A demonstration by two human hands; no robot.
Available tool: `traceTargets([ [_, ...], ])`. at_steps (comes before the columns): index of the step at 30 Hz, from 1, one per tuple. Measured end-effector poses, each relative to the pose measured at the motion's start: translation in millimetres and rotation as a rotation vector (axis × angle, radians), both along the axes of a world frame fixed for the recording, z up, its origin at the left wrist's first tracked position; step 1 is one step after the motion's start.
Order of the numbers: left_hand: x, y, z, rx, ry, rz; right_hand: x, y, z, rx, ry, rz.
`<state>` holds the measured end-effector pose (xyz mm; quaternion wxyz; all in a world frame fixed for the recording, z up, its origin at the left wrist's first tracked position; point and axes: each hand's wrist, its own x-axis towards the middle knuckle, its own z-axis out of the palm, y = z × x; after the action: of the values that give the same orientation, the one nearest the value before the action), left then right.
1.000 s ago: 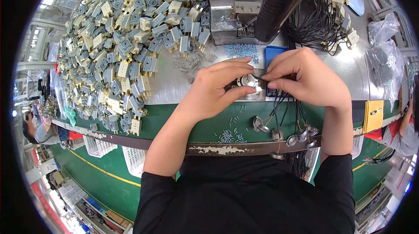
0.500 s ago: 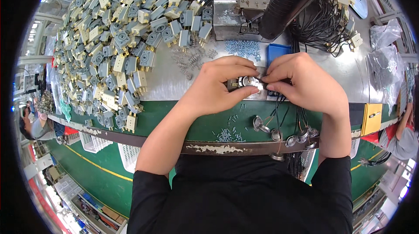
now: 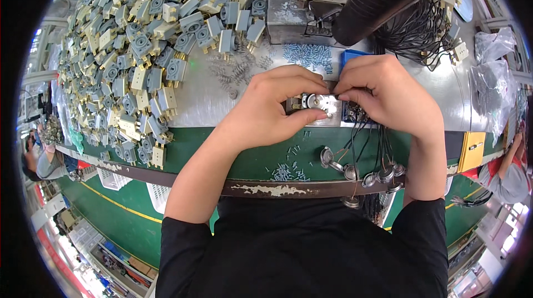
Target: Assembling electronic modules by connecting wiring harnesses and securing them to plates using an electric screwdriver.
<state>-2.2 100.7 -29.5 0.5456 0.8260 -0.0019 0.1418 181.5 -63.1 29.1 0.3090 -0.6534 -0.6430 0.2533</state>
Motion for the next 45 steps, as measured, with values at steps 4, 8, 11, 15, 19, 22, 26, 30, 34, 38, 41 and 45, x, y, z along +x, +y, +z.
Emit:
traceTargets([
  [4,0,-1,0,0.026,-0.025,0.011,-5,-2,1,0.013,-0.021,0.009],
  [8,0,0,-2,0.034,-0.038,0.007,-9,-3,3,0.016,-0.089,-0.012],
  [11,-2,0,-1,0.003,-0.046,0.018,-8,-2,10,0.049,-0.062,-0.050],
  [15,-2,0,-3,0.017,-0.067,0.010,-11,-2,14,0.051,-0.039,-0.138],
  [19,-2,-1,-2,-0.028,-0.094,0.040,-18,0,15,-0.046,-0.038,-0.167],
  [22,-1,1,-5,-0.054,-0.100,0.024,-22,1,13,-0.009,-0.024,-0.169],
  [26,-4,1,-6,-0.030,-0.120,0.042,-24,2,8,0.043,-0.091,-0.103],
  [30,-3,1,-8,-0.043,-0.122,0.048,-26,-4,0,0.086,-0.130,-0.054],
  [34,-3,2,-7,-0.036,-0.118,0.032,-33,-6,3,0.168,-0.142,-0.062],
  [38,-3,1,-8,-0.022,-0.123,0.041,-40,-6,0,0.050,-0.023,-0.312],
  [41,-2,0,-7,-0.026,-0.113,0.048,-41,-4,-3,0.041,0.046,-0.336],
  [45,-3,0,-7,-0.036,-0.103,0.048,-42,-2,-1,0.040,0.031,-0.306],
])
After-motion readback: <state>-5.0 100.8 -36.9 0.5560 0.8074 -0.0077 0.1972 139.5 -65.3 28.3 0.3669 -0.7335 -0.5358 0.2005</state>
